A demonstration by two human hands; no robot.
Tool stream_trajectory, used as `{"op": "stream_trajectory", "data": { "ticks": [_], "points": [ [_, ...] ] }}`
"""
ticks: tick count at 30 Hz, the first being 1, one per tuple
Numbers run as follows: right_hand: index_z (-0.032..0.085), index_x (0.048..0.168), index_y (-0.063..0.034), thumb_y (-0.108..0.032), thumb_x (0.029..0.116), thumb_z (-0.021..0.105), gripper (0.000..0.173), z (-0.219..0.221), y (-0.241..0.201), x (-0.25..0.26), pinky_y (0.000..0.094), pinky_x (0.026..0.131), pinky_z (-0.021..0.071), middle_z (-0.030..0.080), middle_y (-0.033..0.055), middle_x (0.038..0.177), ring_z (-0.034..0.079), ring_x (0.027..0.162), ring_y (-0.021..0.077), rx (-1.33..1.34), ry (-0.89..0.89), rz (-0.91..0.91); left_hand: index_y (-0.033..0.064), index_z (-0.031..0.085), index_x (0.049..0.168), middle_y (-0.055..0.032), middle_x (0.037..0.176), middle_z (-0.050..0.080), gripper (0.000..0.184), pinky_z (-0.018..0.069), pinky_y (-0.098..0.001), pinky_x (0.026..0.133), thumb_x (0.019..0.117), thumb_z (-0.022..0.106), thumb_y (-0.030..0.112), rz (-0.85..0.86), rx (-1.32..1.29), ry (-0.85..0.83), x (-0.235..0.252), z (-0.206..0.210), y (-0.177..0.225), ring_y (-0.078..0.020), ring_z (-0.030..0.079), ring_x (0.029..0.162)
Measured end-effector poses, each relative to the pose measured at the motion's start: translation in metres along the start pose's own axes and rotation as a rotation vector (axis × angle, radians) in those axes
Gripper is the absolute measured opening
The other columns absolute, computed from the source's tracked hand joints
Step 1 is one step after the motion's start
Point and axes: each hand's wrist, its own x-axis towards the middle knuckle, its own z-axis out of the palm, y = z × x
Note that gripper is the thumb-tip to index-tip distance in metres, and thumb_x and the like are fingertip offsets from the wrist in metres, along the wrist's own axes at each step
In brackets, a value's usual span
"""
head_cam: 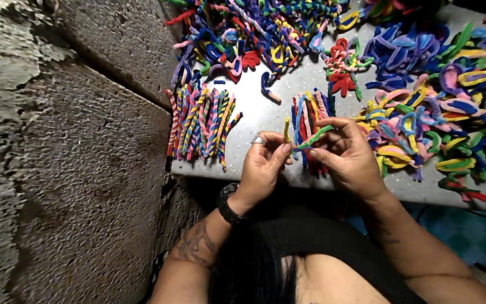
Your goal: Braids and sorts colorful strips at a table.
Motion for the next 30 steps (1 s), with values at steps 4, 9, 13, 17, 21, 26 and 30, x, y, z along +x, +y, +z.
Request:
{"op": "stream_trajectory", "data": {
  "ticks": [4,9,13,17,21,26,30],
  "points": [
    [0.057,0.124,-0.0116,-0.003,0.0906,0.069,0.036,-0.003,0.001,-0.004,0.0174,0.066,0.0564,0.070,-0.0033,0.100,0.066,0.078,0.0033,0.010,-0.022,0.154,0.0090,0.054,0.111,0.0023,0.098,0.063,0.014,0.0523,-0.0152,0.067,0.1009,0.055,0.000,0.101,0.132,0.020,0.001,-0.001,-0.003,0.0001,0.059,0.075],
    [0.066,0.111,-0.0105,-0.002,0.0928,0.067,0.020,-0.004,-0.006,-0.009,0.0155,0.063,0.0557,0.071,-0.0048,0.087,0.065,0.069,0.0013,0.056,0.013,0.198,0.0082,0.055,0.110,0.0031,0.097,0.061,0.013,0.0508,-0.0140,0.068,0.1004,0.056,0.000,0.179,0.220,0.042,0.002,-0.002,-0.003,0.0016,0.057,0.076],
    [0.069,0.107,-0.0060,-0.008,0.0962,0.066,0.011,0.000,-0.010,-0.014,0.0136,0.066,0.0559,0.070,-0.0059,0.090,0.064,0.073,-0.0028,-0.184,0.071,-0.013,0.0063,0.054,0.111,0.0027,0.097,0.061,0.012,0.0517,-0.0149,0.071,0.1008,0.056,0.000,0.185,0.275,0.064,0.002,-0.002,-0.003,0.0013,0.058,0.079],
    [0.070,0.101,-0.0045,-0.016,0.1008,0.065,0.013,-0.001,-0.012,-0.013,0.0234,0.090,0.0520,0.068,0.0066,0.102,0.063,0.100,0.0093,-0.552,0.098,-0.485,0.0009,0.056,0.109,-0.0014,0.096,0.063,0.009,0.0540,-0.0173,0.074,0.1003,0.057,0.001,0.168,0.387,0.043,0.000,-0.002,-0.001,-0.0012,0.062,0.083],
    [0.067,0.101,-0.0033,-0.018,0.1034,0.061,0.016,-0.011,-0.019,0.002,0.0276,0.093,0.0518,0.070,0.0096,0.108,0.065,0.105,0.0133,-0.560,0.045,-0.567,-0.0015,0.059,0.105,-0.0024,0.092,0.062,0.007,0.0522,-0.0158,0.068,0.0977,0.060,-0.001,0.169,0.411,-0.073,0.000,-0.002,0.000,-0.0003,0.058,0.075],
    [0.067,0.098,-0.0183,-0.021,0.1018,0.062,0.007,-0.021,-0.019,0.009,0.0122,0.054,0.0523,0.067,-0.0101,0.074,0.060,0.058,-0.0038,0.116,-0.131,0.081,0.0040,0.058,0.103,0.0031,0.089,0.061,0.009,0.0506,-0.0153,0.065,0.0969,0.058,-0.002,0.102,0.223,-0.237,-0.002,-0.007,0.006,0.0019,0.056,0.071],
    [0.063,0.094,-0.0157,-0.016,0.1060,0.048,0.019,-0.017,-0.010,0.007,0.0121,0.048,0.0487,0.061,-0.0048,0.059,0.056,0.047,-0.0014,0.442,-0.236,0.354,0.0142,0.058,0.105,0.0076,0.089,0.064,0.014,0.0484,-0.0132,0.061,0.0997,0.058,0.001,0.030,-0.021,-0.214,-0.003,-0.008,0.006,0.0034,0.056,0.069]
  ]
}}
